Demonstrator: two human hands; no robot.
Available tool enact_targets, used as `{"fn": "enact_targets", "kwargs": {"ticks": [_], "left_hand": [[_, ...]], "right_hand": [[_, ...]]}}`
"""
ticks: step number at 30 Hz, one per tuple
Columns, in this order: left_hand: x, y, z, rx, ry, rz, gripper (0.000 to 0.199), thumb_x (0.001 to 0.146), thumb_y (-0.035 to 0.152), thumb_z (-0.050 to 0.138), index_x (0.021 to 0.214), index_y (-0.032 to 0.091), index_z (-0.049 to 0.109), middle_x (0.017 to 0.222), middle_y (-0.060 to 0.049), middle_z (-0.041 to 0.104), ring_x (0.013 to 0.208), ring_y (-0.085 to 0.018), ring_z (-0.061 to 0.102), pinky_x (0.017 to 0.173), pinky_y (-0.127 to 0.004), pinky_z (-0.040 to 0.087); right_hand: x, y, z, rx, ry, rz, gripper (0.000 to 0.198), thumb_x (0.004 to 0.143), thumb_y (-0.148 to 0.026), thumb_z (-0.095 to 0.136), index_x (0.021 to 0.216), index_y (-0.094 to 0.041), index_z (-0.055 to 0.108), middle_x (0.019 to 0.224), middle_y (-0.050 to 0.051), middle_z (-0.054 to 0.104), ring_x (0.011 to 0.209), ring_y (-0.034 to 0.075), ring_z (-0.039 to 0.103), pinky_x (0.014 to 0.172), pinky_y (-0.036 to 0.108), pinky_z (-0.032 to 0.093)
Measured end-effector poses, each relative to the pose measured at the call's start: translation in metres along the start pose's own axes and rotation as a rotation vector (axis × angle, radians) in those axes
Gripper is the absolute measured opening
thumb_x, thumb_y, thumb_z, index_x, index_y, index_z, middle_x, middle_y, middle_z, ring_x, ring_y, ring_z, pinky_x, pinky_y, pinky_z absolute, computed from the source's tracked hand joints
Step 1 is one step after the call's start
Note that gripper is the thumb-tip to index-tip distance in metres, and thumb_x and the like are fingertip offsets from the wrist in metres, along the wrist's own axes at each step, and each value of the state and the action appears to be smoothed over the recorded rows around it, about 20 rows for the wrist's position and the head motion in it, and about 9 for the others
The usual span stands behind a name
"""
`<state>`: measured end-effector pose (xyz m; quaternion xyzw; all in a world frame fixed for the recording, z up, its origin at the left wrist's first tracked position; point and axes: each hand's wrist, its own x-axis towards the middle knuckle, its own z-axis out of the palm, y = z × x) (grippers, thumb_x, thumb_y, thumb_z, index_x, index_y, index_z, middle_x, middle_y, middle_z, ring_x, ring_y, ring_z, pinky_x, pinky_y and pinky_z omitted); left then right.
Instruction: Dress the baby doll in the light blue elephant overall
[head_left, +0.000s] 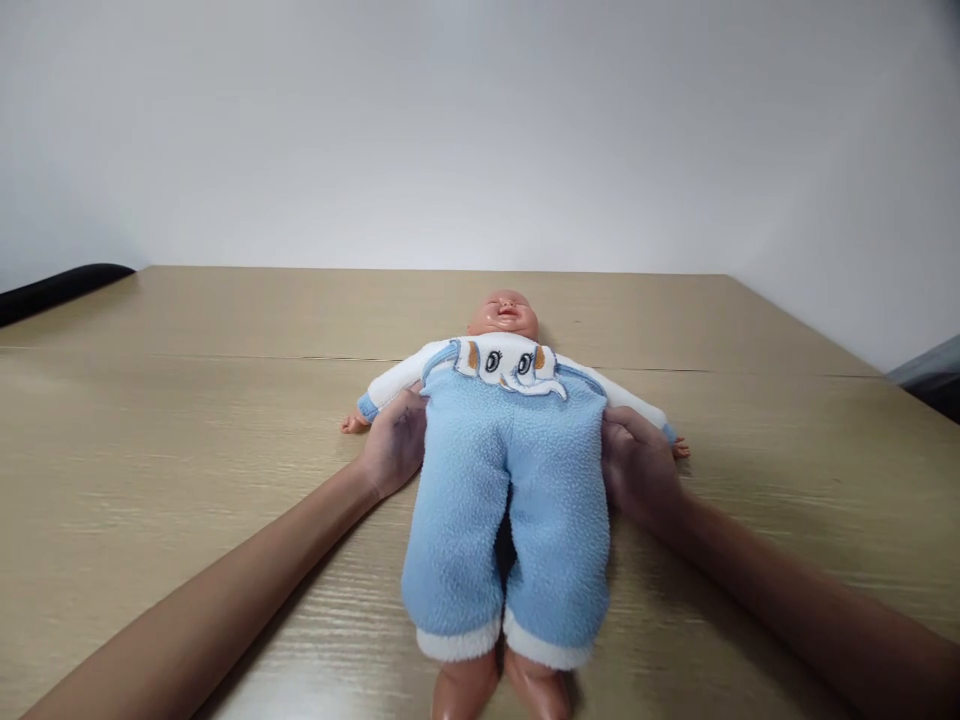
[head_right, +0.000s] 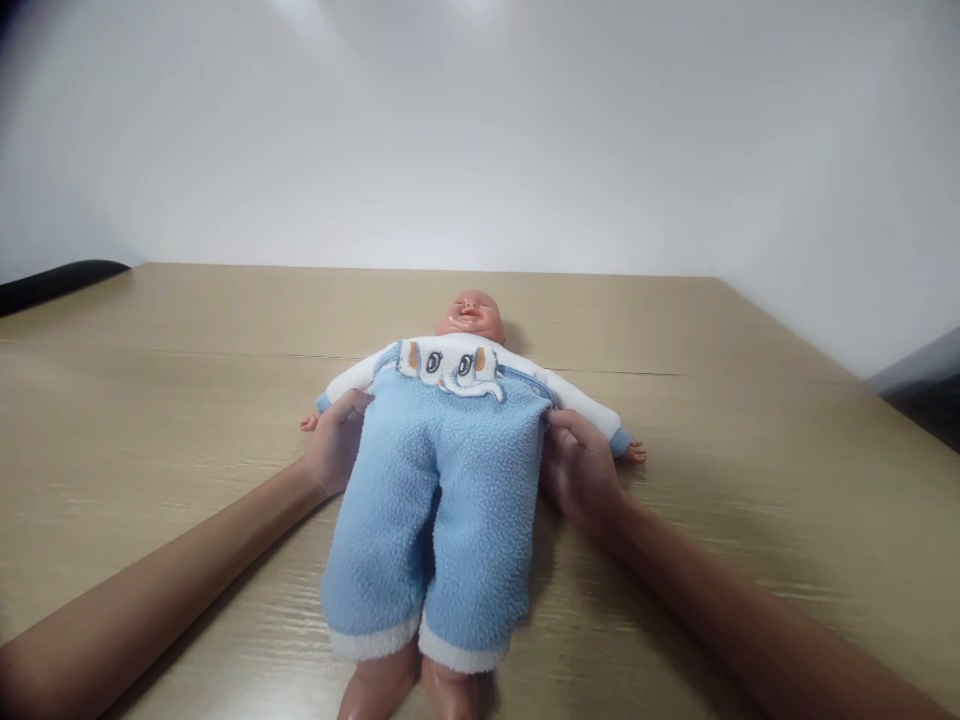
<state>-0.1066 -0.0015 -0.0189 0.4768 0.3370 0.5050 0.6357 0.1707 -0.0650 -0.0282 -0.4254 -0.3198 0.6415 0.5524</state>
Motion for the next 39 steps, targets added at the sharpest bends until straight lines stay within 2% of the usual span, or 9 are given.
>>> {"fn": "enact_targets", "kwargs": {"ticks": [4,10,14,17,22,27,32,35,39], "left_hand": [[0.001,-0.003,-0.008,-0.107,0.002,-0.068,0.019,0.073,0.034,0.063,0.088,0.024,0.057,0.066,-0.001,0.054,0.084,-0.029,0.067,0.080,-0.043,0.058],[0.002,0.001,-0.013,-0.137,-0.030,-0.052,0.023,0.072,0.033,0.061,0.093,0.024,0.060,0.075,-0.001,0.060,0.088,-0.028,0.068,0.074,-0.039,0.059],[0.001,0.003,-0.015,-0.165,-0.014,-0.054,0.017,0.073,0.032,0.064,0.087,0.024,0.061,0.074,0.000,0.060,0.082,-0.023,0.063,0.069,-0.035,0.055],[0.001,0.003,-0.018,-0.192,-0.071,-0.067,0.017,0.076,0.034,0.069,0.089,0.023,0.064,0.079,-0.001,0.064,0.085,-0.023,0.063,0.073,-0.035,0.054],[0.005,-0.003,-0.025,-0.114,-0.195,-0.014,0.024,0.084,0.035,0.064,0.103,0.021,0.067,0.104,-0.007,0.072,0.108,-0.030,0.065,0.095,-0.042,0.053],[0.004,-0.008,-0.036,0.065,-0.210,0.161,0.019,0.093,0.036,0.070,0.100,0.021,0.061,0.099,-0.003,0.063,0.094,-0.022,0.058,0.086,-0.034,0.045],[0.000,-0.001,-0.035,0.352,-0.183,0.231,0.031,0.102,0.049,0.071,0.104,0.021,0.060,0.095,0.000,0.056,0.087,-0.018,0.049,0.081,-0.031,0.039],[0.001,0.000,-0.031,0.418,-0.177,0.220,0.033,0.107,0.052,0.064,0.102,0.021,0.059,0.092,0.001,0.051,0.085,-0.017,0.045,0.081,-0.031,0.037],[0.003,-0.003,-0.030,0.596,-0.137,0.205,0.037,0.110,0.055,0.058,0.098,0.020,0.060,0.094,0.000,0.052,0.088,-0.018,0.047,0.081,-0.032,0.037]], "right_hand": [[-0.001,0.001,0.000,-0.086,0.010,-0.089,0.017,0.091,-0.046,0.056,0.088,-0.031,0.064,0.092,0.006,0.079,0.108,0.038,0.074,0.097,0.052,0.061],[-0.001,-0.002,0.004,0.027,-0.020,-0.057,0.037,0.091,-0.042,0.056,0.122,-0.029,0.071,0.105,0.007,0.083,0.119,0.039,0.073,0.104,0.055,0.060],[0.001,-0.001,0.002,0.052,-0.042,-0.061,0.044,0.091,-0.040,0.057,0.132,-0.029,0.069,0.108,0.006,0.084,0.117,0.037,0.075,0.105,0.054,0.060],[0.002,0.000,-0.001,0.040,-0.054,-0.087,0.041,0.091,-0.039,0.058,0.129,-0.030,0.070,0.107,0.005,0.084,0.114,0.036,0.076,0.103,0.052,0.061],[0.002,0.000,0.000,-0.033,-0.066,-0.151,0.028,0.089,-0.039,0.059,0.113,-0.031,0.070,0.106,0.005,0.082,0.110,0.036,0.075,0.099,0.051,0.061],[0.001,0.000,-0.003,-0.102,-0.037,-0.271,0.005,0.084,-0.031,0.061,0.088,-0.029,0.062,0.089,0.003,0.070,0.092,0.031,0.066,0.091,0.047,0.058],[-0.004,-0.003,-0.010,-0.271,-0.018,-0.361,0.007,0.087,-0.029,0.070,0.089,-0.028,0.063,0.079,-0.001,0.052,0.074,0.022,0.046,0.070,0.035,0.044],[-0.001,-0.006,-0.010,-0.211,-0.063,-0.297,0.007,0.089,-0.033,0.067,0.087,-0.028,0.061,0.079,0.000,0.054,0.073,0.023,0.048,0.070,0.036,0.045],[0.013,-0.014,-0.007,-0.157,-0.101,-0.140,0.007,0.081,-0.031,0.064,0.086,-0.030,0.060,0.082,0.003,0.066,0.090,0.031,0.064,0.085,0.043,0.055]]}}
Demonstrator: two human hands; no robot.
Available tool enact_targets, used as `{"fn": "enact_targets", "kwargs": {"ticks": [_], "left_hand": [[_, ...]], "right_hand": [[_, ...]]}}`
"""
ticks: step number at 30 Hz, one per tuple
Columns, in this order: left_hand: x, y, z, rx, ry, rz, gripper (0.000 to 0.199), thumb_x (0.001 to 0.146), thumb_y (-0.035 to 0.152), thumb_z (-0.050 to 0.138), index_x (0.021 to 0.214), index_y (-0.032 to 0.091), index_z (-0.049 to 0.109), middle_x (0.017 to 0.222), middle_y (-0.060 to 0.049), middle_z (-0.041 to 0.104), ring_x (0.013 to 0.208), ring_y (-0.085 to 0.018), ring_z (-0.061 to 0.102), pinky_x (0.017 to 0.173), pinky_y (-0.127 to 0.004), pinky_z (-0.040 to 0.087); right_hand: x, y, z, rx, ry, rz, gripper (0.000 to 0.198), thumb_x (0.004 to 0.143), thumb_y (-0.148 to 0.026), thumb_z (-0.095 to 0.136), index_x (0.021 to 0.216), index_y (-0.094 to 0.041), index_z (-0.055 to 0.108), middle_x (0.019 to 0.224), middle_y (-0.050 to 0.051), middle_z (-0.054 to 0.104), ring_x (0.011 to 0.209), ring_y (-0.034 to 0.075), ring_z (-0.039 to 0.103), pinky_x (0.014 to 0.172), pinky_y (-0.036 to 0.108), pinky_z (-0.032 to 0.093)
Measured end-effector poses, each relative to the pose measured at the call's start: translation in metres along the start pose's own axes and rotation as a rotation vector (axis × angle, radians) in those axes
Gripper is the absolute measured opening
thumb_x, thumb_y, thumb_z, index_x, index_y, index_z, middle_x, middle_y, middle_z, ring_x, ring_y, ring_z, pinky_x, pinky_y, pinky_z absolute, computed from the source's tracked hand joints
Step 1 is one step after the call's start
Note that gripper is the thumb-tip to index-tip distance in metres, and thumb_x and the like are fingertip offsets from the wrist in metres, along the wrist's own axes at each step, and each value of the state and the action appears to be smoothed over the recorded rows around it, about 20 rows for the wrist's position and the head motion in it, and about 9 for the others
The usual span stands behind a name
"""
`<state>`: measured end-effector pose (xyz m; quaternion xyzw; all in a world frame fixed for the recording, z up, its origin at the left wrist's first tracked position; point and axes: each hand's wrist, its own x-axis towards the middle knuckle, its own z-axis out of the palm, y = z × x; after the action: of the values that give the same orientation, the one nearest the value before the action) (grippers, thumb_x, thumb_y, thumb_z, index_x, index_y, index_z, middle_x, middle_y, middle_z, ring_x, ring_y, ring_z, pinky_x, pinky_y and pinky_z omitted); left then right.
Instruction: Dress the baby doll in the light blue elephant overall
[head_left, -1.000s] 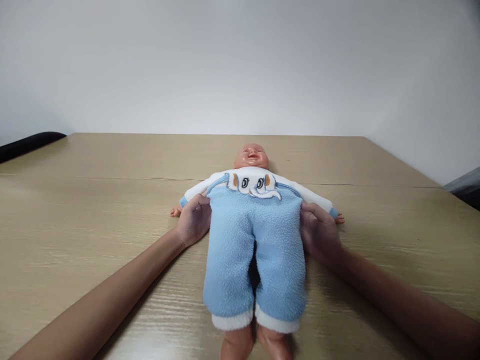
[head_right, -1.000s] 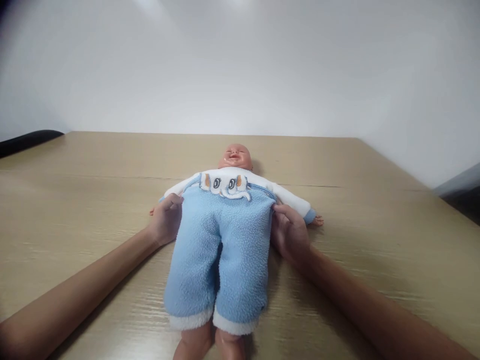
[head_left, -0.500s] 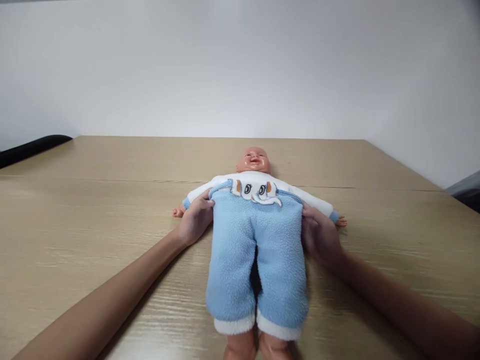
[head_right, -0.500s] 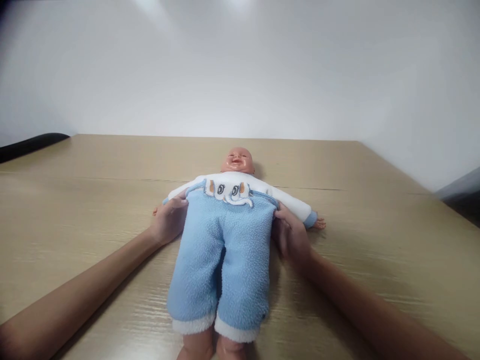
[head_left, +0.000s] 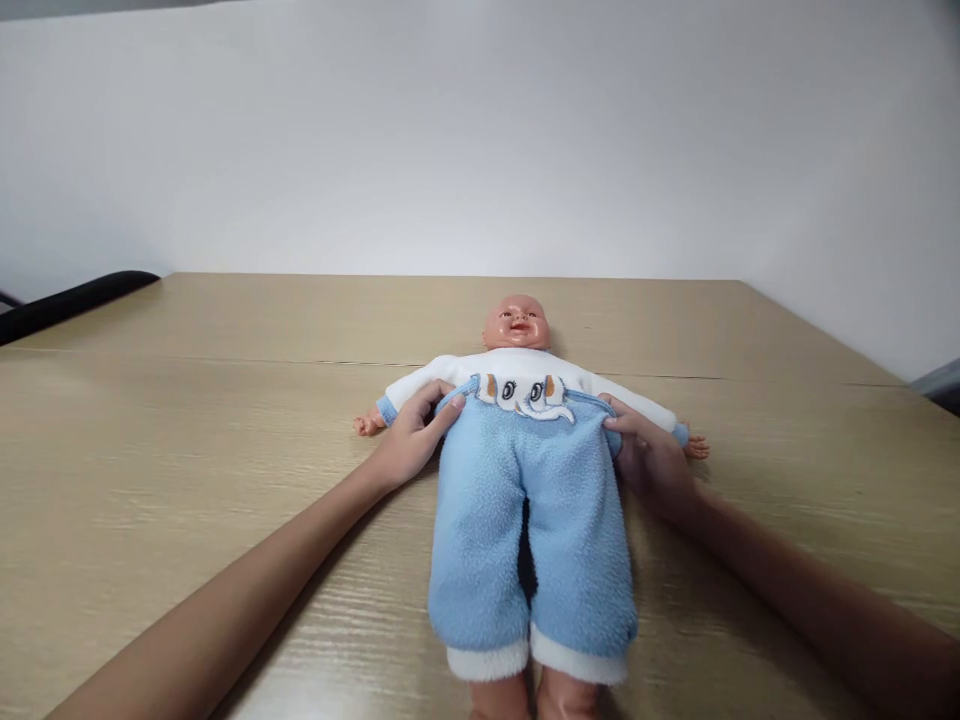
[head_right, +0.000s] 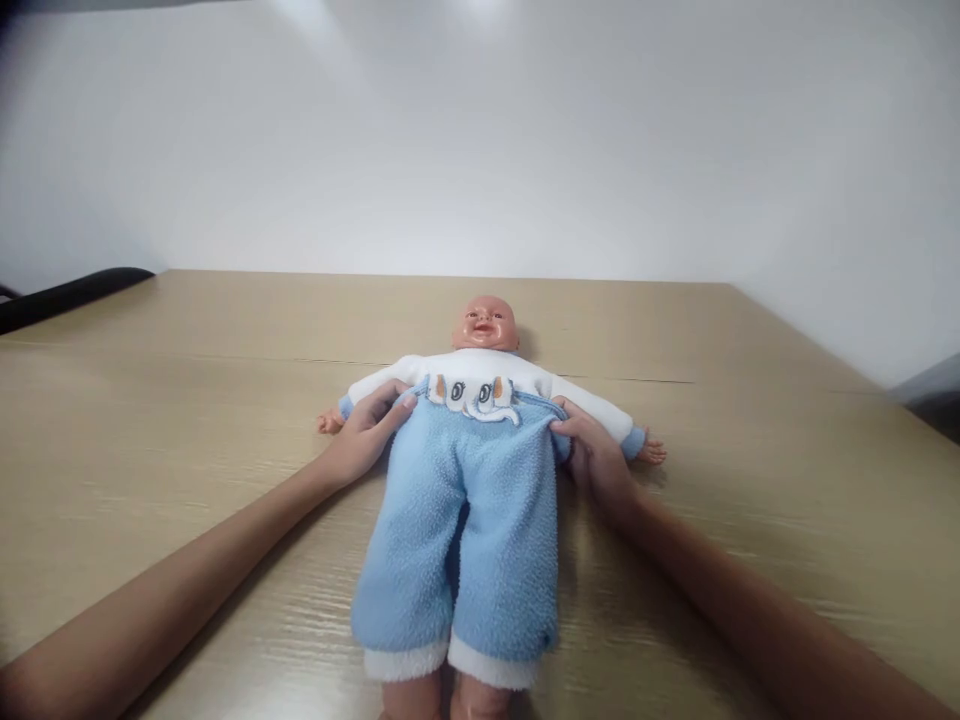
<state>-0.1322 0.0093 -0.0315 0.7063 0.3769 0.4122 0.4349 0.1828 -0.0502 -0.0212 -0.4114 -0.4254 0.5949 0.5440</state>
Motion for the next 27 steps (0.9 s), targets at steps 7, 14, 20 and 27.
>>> {"fn": "enact_targets", "kwargs": {"ticks": [7,14,20,27], "left_hand": [[0.000,-0.005,0.001,0.025,0.092,0.074,0.034,0.111,0.054,0.057,0.100,0.021,0.061,0.094,-0.001,0.056,0.087,-0.019,0.049,0.081,-0.032,0.039],[-0.001,-0.007,0.006,-0.042,0.240,0.109,0.028,0.111,0.051,0.060,0.117,0.023,0.064,0.111,-0.006,0.068,0.106,-0.022,0.062,0.098,-0.034,0.046],[-0.001,-0.007,0.006,-0.031,0.237,0.094,0.030,0.110,0.052,0.061,0.115,0.023,0.064,0.109,-0.006,0.068,0.105,-0.023,0.062,0.098,-0.036,0.046],[-0.005,-0.001,0.007,0.044,0.253,0.166,0.023,0.112,0.045,0.058,0.114,0.022,0.064,0.104,-0.005,0.064,0.099,-0.022,0.059,0.092,-0.035,0.045]], "right_hand": [[0.015,-0.034,-0.005,-0.061,-0.021,0.023,0.004,0.082,-0.029,0.069,0.081,-0.027,0.066,0.079,0.002,0.059,0.078,0.025,0.056,0.074,0.038,0.052],[0.035,-0.064,0.006,-0.280,-0.058,0.016,0.021,0.095,-0.042,0.071,0.082,-0.025,0.066,0.078,0.001,0.053,0.070,0.020,0.046,0.061,0.033,0.041],[0.067,-0.061,0.027,-0.799,0.178,-0.207,0.036,0.101,-0.053,0.063,0.077,-0.025,0.062,0.075,0.000,0.060,0.073,0.021,0.052,0.067,0.036,0.040],[0.115,-0.067,0.101,-1.266,-0.170,-0.490,0.020,0.102,-0.042,0.069,0.100,-0.024,0.077,0.107,0.010,0.080,0.097,0.029,0.070,0.087,0.042,0.052]]}}
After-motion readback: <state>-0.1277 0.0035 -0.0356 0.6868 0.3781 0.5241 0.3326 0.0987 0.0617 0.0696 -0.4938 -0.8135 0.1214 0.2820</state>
